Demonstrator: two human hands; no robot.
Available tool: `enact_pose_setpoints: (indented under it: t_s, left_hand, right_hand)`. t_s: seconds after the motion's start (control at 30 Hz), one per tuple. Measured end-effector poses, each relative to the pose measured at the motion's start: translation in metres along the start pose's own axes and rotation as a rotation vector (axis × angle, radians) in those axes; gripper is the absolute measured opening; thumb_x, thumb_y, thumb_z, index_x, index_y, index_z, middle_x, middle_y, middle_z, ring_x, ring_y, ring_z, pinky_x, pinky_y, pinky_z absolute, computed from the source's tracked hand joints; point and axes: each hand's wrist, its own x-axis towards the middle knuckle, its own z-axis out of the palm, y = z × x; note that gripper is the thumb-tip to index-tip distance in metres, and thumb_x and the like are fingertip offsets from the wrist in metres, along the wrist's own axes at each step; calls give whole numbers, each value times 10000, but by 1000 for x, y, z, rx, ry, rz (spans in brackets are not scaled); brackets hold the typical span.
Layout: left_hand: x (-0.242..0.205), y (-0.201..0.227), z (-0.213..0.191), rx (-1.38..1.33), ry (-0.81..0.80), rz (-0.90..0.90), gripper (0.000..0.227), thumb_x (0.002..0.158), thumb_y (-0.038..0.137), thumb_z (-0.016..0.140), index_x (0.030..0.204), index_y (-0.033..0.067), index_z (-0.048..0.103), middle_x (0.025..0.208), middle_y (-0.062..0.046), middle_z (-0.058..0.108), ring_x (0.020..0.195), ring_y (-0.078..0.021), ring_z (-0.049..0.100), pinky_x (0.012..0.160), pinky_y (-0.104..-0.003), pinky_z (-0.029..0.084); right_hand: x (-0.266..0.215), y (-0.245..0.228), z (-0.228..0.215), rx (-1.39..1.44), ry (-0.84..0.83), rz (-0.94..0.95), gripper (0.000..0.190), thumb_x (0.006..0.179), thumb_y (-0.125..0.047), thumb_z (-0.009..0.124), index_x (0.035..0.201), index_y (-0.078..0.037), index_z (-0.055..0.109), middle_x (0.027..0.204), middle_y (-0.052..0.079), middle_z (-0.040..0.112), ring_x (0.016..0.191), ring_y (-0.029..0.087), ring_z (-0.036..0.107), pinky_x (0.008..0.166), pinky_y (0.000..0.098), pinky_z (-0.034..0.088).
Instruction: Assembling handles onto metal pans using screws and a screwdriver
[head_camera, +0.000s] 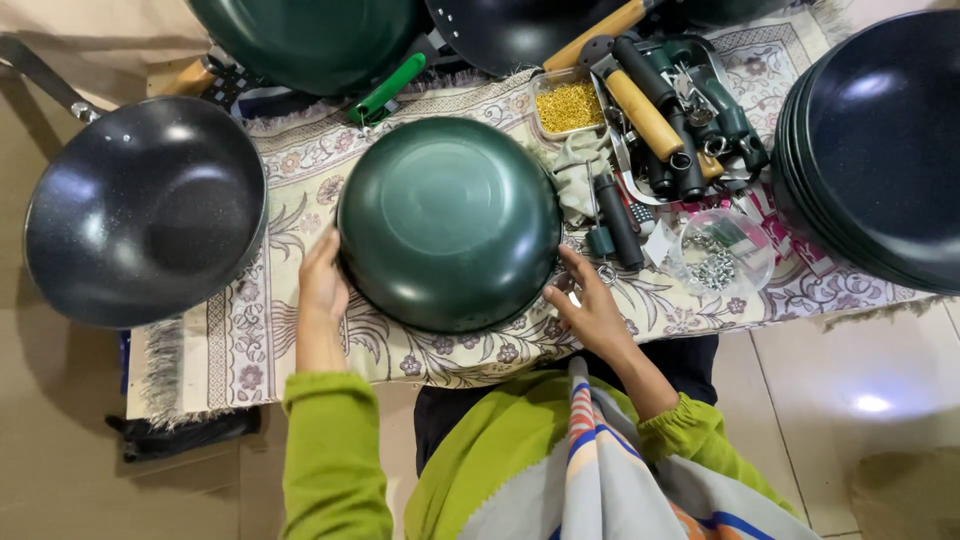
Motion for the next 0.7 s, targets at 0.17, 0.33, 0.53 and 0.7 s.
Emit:
enact_pose_setpoints:
  t_s: [0.17, 0.33, 0.53, 0.7]
  left_hand:
    - [-59, -4, -4, 25, -4, -136, 273, 1069, 307, 570, 1260, 133, 658, 1249, -145, 694, 1137, -277, 680, 1006, -512, 554]
    - [-77, -6, -12, -110, 29, -191, 320, 1041, 399, 581, 1201, 143, 689, 1209, -140, 718, 1093, -290, 714, 949, -519, 600]
    - [-68, -37, -32, -406, 140, -324, 349, 1032, 404, 586, 1184, 117, 714, 1208, -153, 725, 1110, -325, 712, 951, -567, 597]
    - [-78, -6, -6, -426, 114, -314, 349, 1043, 383, 568, 1206, 107, 705, 1238, -141, 715, 1140, -323, 699, 980, -569, 581]
  right_hand:
    - [-6, -1, 1, -370, 30, -128, 736, 880, -121, 759, 1536, -32, 439, 1587, 289, 378, 1426, 482, 392, 1144, 580, 382]
    - [0, 17, -3, -380, 21, -179, 724, 873, -141, 770, 1529, -74, 473, 1569, 254, 431, 1436, 457, 395, 1179, 564, 339]
    - [-26, 22, 15, -157, 62, -232, 709, 896, -117, 739, 1536, -78, 436, 1468, 229, 476, 1237, 382, 427, 997, 481, 350]
    - [-48, 24, 26, 391, -2, 12, 761, 958, -84, 646, 1599, -137, 239, 1071, 81, 652, 386, 109, 571, 248, 192, 410]
